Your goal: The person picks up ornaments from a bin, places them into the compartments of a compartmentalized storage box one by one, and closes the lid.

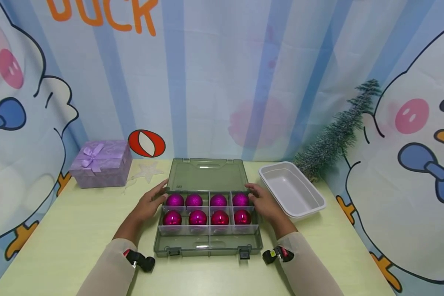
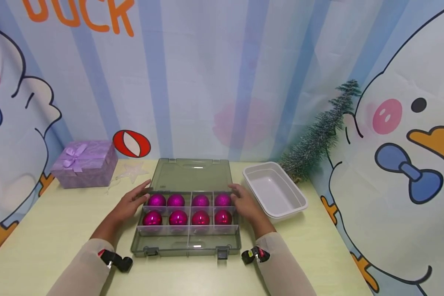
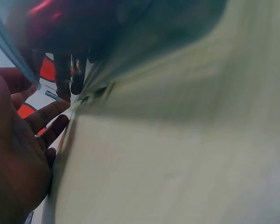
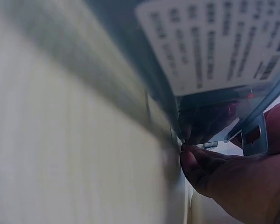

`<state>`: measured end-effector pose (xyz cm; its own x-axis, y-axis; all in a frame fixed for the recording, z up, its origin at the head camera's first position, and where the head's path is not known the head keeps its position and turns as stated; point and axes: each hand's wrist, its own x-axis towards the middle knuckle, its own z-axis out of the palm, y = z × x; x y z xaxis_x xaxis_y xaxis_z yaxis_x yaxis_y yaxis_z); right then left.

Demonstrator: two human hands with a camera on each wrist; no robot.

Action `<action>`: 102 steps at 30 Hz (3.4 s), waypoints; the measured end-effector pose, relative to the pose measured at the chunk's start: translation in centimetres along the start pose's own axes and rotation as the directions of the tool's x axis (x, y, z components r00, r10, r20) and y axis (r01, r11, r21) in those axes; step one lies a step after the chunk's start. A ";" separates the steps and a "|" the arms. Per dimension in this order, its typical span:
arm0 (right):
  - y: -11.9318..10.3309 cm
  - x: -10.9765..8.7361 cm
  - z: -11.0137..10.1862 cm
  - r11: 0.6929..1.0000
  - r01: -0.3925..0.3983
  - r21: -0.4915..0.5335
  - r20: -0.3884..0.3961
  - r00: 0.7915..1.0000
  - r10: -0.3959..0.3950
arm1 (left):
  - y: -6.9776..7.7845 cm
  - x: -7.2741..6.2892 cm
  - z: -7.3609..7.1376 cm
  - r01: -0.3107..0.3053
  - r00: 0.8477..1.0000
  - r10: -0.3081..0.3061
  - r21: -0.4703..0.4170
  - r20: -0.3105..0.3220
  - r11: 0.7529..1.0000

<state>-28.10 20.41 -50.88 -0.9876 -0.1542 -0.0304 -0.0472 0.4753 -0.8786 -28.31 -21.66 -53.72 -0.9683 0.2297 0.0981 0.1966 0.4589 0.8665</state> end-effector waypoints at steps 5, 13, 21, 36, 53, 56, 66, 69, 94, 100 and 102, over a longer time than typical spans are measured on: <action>0.2 0.0 0.0 1.000 0.003 0.018 0.004 1.000 -0.003 | 0.0 -0.1 -0.2 -0.004 1.000 0.004 0.002 0.007 1.000; 0.8 0.2 0.1 0.997 0.020 0.072 0.006 1.000 -0.020 | 0.1 -0.1 -0.1 -0.006 1.000 0.006 -0.020 -0.007 1.000; 0.6 0.2 -0.1 0.994 0.064 0.087 0.001 0.998 -0.064 | 0.5 -0.3 -0.3 -0.010 1.000 0.009 -0.057 -0.015 0.998; -0.4 -0.1 -0.1 0.993 0.087 0.085 -0.038 0.996 -0.084 | 1.3 -0.3 0.1 -0.022 0.998 0.021 -0.018 -0.066 1.000; -0.1 0.4 -0.1 0.965 0.102 0.242 -0.048 0.995 -0.092 | 2.8 0.4 0.0 0.014 0.999 -0.019 -0.171 -0.026 0.985; -0.2 0.3 -0.2 0.961 0.082 0.265 -0.038 0.996 -0.075 | 3.4 0.4 -0.2 0.036 0.999 -0.036 -0.166 -0.002 0.985; -0.2 0.1 -0.5 0.978 0.059 0.202 0.004 0.998 -0.061 | 4.9 0.8 -0.1 0.087 0.995 -0.075 -0.198 0.066 0.976; -0.5 0.1 -0.5 0.968 0.053 0.243 0.012 0.998 -0.058 | 5.2 0.6 -0.2 0.079 0.996 -0.071 -0.171 0.051 0.982; -7.3 -5.4 -1.9 0.993 0.082 0.081 -0.007 0.997 -0.081 | 10.4 -3.9 -2.3 -0.118 0.993 0.118 0.033 0.002 0.992; -8.4 -7.6 -2.2 0.989 0.106 0.101 -0.014 0.994 -0.105 | 11.6 -6.2 -2.7 -0.044 0.999 0.043 0.110 0.008 0.993; -8.6 -8.3 -2.3 0.990 0.101 0.098 -0.028 0.995 -0.099 | 12.1 -6.9 -2.8 -0.007 1.000 0.004 0.139 0.019 0.990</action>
<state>-19.84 19.58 -42.00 -0.9819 -0.1759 0.0705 -0.1323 0.3701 -0.9195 -19.69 -20.09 -42.55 -0.9644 0.2478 0.0922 0.2225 0.5720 0.7895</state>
